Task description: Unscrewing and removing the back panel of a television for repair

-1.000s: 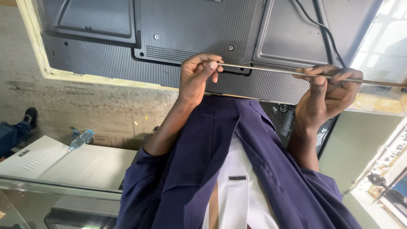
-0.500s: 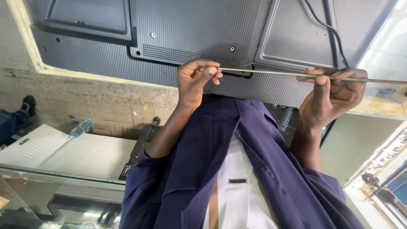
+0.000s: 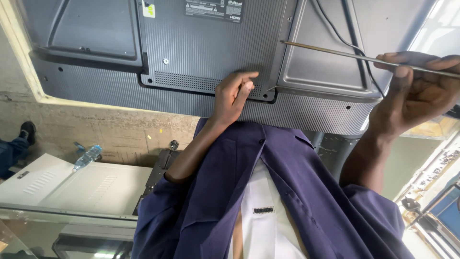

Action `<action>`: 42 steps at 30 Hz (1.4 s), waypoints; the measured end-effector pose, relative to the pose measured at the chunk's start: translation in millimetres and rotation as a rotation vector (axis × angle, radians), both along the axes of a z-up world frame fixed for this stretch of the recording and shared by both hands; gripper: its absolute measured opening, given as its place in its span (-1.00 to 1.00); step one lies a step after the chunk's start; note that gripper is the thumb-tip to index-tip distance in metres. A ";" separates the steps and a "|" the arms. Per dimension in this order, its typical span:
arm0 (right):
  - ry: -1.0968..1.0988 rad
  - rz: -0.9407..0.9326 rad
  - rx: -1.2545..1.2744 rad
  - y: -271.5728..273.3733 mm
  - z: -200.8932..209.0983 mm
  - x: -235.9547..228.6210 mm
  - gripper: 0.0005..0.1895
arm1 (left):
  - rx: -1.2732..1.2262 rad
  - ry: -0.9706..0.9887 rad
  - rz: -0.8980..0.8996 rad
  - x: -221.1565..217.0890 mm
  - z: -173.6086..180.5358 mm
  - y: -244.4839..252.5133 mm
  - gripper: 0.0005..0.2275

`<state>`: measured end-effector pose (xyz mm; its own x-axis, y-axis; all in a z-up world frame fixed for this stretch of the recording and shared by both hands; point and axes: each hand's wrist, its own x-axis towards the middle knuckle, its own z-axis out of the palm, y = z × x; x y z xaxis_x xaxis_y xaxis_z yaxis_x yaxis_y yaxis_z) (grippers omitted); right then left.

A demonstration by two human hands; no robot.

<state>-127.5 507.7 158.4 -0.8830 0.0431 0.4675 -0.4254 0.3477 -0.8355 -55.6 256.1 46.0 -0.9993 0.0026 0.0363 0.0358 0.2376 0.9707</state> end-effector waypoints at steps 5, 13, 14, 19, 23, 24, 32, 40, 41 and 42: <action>0.050 0.116 0.119 -1.4 -0.1 -24.9 -0.79 | -0.091 0.171 -0.036 -0.2 -16.2 1.7 -0.81; -0.023 0.278 0.216 -16.2 2.0 -48.1 -0.79 | -0.092 0.188 -0.035 -0.3 -17.7 1.1 -0.81; -0.006 0.290 0.236 -16.6 0.3 -50.5 -0.84 | -0.092 0.193 -0.031 -0.3 -18.8 1.2 -0.80; 0.029 0.288 0.323 -17.9 -4.8 -55.6 -0.85 | -0.089 0.205 -0.026 0.0 -20.8 1.0 -0.80; -0.033 0.287 0.285 -20.9 -2.8 -55.3 -0.86 | -0.084 0.189 -0.034 -0.4 -18.3 0.4 -0.80; -0.034 0.286 0.296 -21.2 -2.2 -55.3 -0.88 | -0.080 0.182 -0.036 -0.3 -17.5 0.2 -0.81; -0.079 0.311 0.302 -21.0 0.7 -55.0 -0.87 | -0.081 0.191 -0.034 -0.6 -16.5 0.3 -0.81; -0.077 0.375 0.277 -21.5 2.0 -58.9 -0.84 | -0.090 0.202 -0.032 0.1 -17.3 0.6 -0.81; -0.114 0.388 0.281 -23.1 5.5 -59.4 -0.84 | -0.085 0.198 -0.032 0.2 -16.4 0.7 -0.81; -0.150 0.400 0.284 -24.6 9.2 -60.3 -0.83 | -0.080 0.195 -0.032 -0.4 -15.5 0.7 -0.82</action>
<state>-187.8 483.1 167.6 -0.8625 -0.4225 0.2787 -0.4546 0.4047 -0.7934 -56.0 256.8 30.5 -0.9728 0.0450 0.2274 0.2300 0.3098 0.9226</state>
